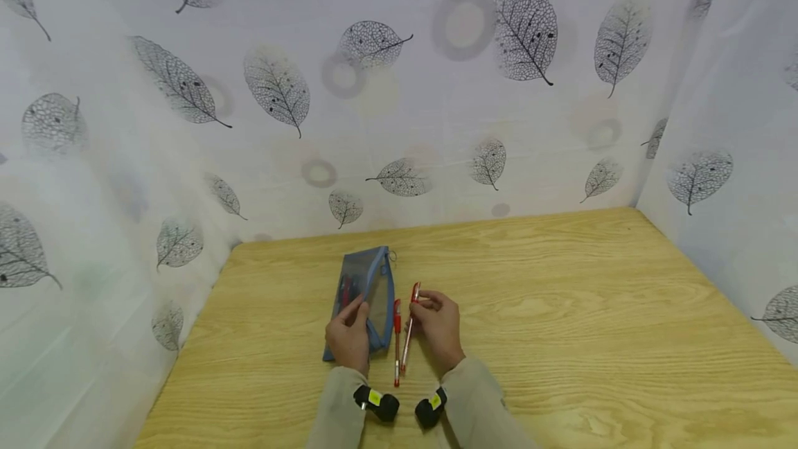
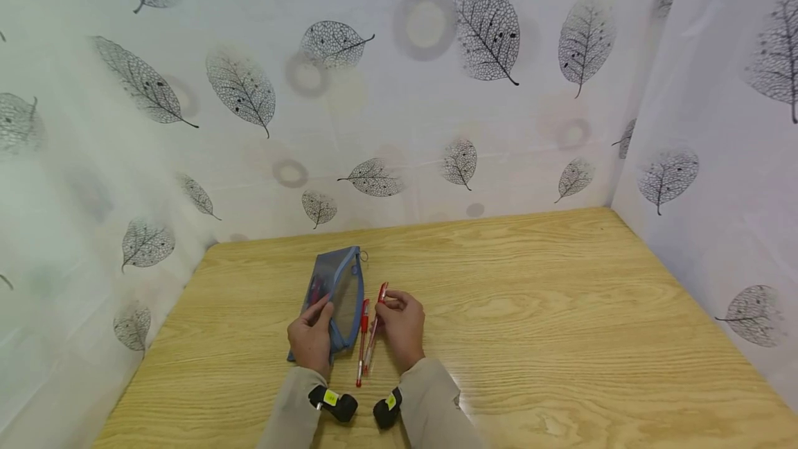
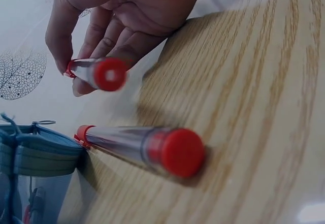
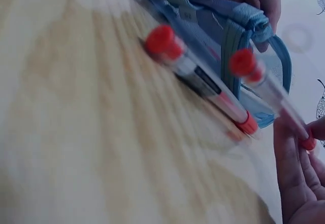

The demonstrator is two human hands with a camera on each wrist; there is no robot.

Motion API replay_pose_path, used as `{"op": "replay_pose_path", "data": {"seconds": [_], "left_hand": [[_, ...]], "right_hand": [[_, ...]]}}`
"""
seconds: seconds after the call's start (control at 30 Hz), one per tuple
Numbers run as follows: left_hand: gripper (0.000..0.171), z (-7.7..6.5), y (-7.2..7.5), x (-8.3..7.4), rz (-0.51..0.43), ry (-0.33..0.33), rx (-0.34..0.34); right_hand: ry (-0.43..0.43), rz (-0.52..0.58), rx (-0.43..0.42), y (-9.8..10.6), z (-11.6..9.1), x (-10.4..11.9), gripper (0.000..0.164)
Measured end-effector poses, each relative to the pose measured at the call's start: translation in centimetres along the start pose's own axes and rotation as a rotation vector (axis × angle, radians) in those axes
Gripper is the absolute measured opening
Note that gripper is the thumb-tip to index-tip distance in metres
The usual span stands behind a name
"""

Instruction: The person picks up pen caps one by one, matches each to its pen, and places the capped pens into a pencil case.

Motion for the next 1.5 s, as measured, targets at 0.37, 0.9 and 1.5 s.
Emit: {"op": "replay_pose_path", "data": {"seconds": [0.37,0.9,1.5], "left_hand": [[0.018,0.2,0.0,0.2,0.015,0.015,-0.005],[0.018,0.1,-0.6,0.4,-0.015,0.051,0.016],[0.018,0.1,-0.2,0.2,-0.026,0.048,0.010]], "right_hand": [[0.040,-0.019,-0.001,-1.4,2.7,1.7,0.036],[0.014,-0.188,0.084,-5.0,3.5,2.3,0.041],[-0.017,-0.168,0.084,-4.2,2.8,1.5,0.035]]}}
Point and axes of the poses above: each hand's wrist, its own z-axis towards the middle knuckle, its own y-axis out of the back of the hand, x = y × z, the point moved 10 cm from there along z, towards the middle knuckle, and after that the axes turned 2 degrees about x, right-handed, at the moved point
